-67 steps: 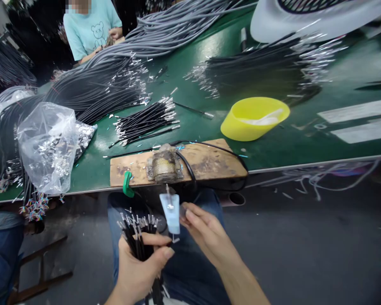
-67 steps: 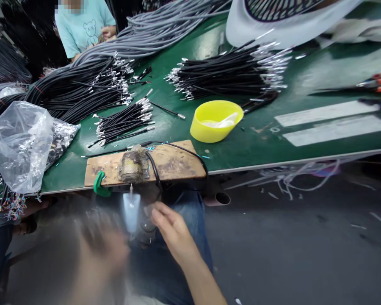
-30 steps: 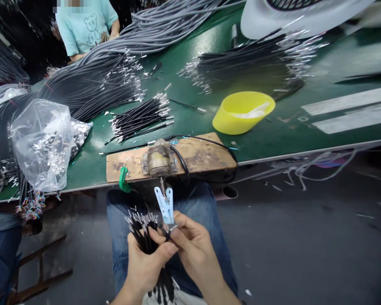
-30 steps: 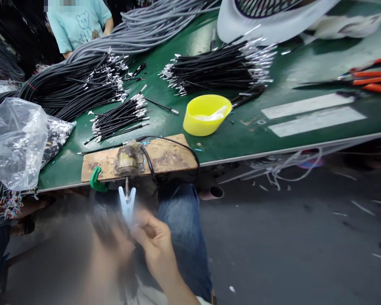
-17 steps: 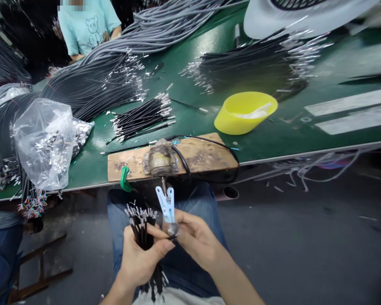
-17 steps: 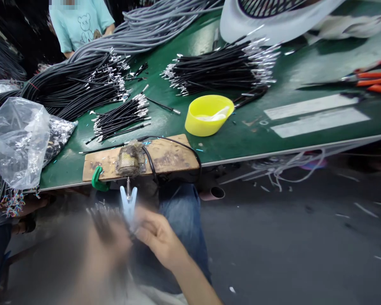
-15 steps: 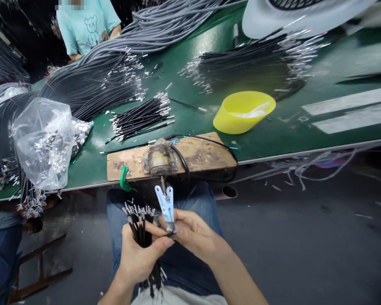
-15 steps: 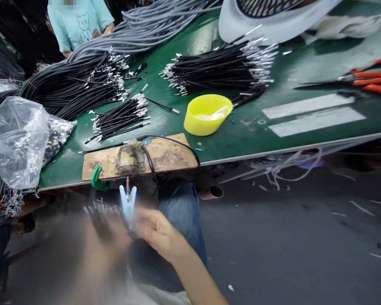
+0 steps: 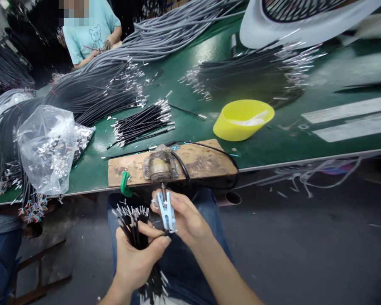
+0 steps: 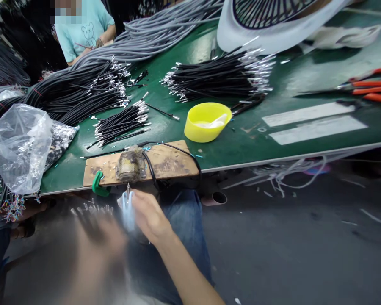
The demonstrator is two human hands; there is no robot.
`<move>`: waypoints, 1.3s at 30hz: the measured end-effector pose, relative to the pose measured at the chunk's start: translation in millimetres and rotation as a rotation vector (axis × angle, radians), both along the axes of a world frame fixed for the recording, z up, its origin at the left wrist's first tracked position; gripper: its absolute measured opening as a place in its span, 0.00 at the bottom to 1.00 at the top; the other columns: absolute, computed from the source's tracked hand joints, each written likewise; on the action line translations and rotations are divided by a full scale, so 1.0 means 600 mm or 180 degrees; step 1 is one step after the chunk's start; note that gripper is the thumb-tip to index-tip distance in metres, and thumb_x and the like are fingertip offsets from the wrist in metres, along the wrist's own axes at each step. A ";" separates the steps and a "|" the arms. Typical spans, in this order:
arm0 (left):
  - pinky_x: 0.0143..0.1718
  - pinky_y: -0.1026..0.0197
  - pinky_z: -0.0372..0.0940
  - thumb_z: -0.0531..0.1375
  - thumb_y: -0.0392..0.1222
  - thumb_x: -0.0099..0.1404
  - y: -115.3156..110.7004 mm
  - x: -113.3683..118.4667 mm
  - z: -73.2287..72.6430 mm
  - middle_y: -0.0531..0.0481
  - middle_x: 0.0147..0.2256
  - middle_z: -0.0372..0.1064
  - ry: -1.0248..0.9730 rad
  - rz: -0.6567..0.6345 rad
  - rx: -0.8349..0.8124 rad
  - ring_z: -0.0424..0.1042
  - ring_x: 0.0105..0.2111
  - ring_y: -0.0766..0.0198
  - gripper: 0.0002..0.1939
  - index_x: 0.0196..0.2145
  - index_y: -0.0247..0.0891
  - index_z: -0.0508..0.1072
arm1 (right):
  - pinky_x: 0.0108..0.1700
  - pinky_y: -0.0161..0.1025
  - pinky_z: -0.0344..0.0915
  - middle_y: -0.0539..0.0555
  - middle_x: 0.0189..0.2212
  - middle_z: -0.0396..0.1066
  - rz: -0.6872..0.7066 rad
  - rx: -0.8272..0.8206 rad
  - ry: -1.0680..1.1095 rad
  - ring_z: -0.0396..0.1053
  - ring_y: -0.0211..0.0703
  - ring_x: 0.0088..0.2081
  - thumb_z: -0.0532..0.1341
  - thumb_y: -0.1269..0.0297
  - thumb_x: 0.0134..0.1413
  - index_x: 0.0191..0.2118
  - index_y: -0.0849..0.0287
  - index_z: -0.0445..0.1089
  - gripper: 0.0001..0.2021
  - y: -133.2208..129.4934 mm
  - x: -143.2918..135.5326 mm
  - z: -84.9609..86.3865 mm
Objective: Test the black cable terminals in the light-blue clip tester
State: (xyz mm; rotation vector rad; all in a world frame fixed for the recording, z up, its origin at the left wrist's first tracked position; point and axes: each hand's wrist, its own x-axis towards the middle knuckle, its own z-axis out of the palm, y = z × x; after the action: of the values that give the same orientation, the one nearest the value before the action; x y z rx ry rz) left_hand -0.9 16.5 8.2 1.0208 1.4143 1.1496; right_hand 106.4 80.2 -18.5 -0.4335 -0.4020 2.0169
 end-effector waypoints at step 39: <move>0.15 0.67 0.45 0.57 0.60 0.55 -0.054 0.016 -0.042 0.58 0.15 0.46 -0.0427 0.0065 -0.0777 0.47 0.14 0.75 0.22 0.24 0.35 0.67 | 0.30 0.39 0.59 0.53 0.26 0.63 -0.0947 0.1371 -0.2148 0.62 0.42 0.29 0.56 0.61 0.56 0.25 0.57 0.72 0.12 -0.098 0.013 -0.049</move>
State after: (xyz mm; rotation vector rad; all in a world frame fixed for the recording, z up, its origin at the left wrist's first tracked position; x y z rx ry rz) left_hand 8.4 -16.0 -17.1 0.7458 1.4200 1.0115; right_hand 114.1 21.2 -47.8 -0.8401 -1.0906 1.4007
